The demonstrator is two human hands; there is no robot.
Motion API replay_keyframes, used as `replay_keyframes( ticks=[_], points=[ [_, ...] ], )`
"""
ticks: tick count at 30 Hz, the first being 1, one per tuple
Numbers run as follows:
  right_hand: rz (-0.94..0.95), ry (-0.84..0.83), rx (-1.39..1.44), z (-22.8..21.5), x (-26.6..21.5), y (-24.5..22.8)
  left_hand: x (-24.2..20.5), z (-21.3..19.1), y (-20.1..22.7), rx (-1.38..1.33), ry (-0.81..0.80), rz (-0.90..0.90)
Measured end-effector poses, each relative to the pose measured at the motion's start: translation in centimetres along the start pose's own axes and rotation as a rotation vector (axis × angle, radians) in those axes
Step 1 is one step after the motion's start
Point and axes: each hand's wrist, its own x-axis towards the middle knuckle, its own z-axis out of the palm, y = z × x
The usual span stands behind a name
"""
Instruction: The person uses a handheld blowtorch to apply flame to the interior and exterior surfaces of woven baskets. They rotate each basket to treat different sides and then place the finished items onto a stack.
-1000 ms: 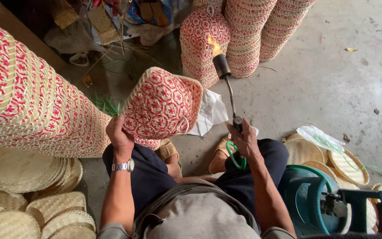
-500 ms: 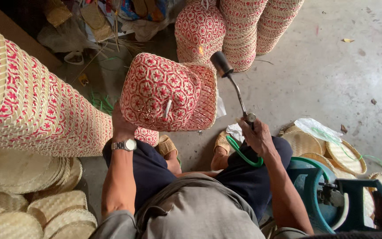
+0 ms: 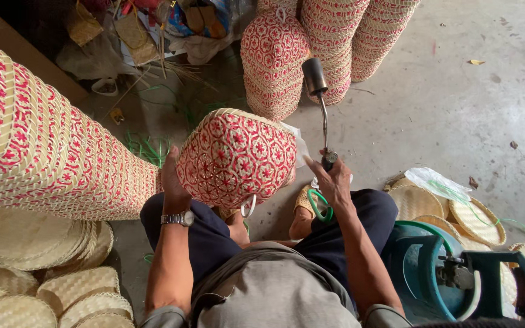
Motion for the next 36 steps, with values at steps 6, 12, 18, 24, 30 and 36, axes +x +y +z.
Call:
replay_keyframes(
  ticks=[6, 12, 18, 24, 30, 36],
  points=[
    [0.185, -0.165, 0.044, -2.0, 0.5, -1.0, 1.9, -0.7, 2.0, -0.055, -0.038, 0.113],
    [0.06, -0.56, 0.117, -5.4, -0.4, -1.9, 7.4, -4.9, 6.1, 0.802, 0.218, 0.73],
    [-0.298, -0.399, -0.278, -4.4, -1.0, -4.4, 7.4, -4.5, 8.2, 1.081, 0.138, 0.898],
    [-0.335, -0.476, -0.275, -3.8, -0.8, -5.1, 6.7, -4.1, 8.7, 1.085, 0.088, 0.916],
    [-0.139, -0.643, -0.134, -4.6, 0.9, -4.4, 6.8, -4.9, 10.5, 0.962, -0.003, 0.821],
    [0.156, -0.607, -0.165, -6.4, 1.7, -4.6, 6.8, -5.8, 12.5, 0.876, 0.05, 0.736]
  ],
)
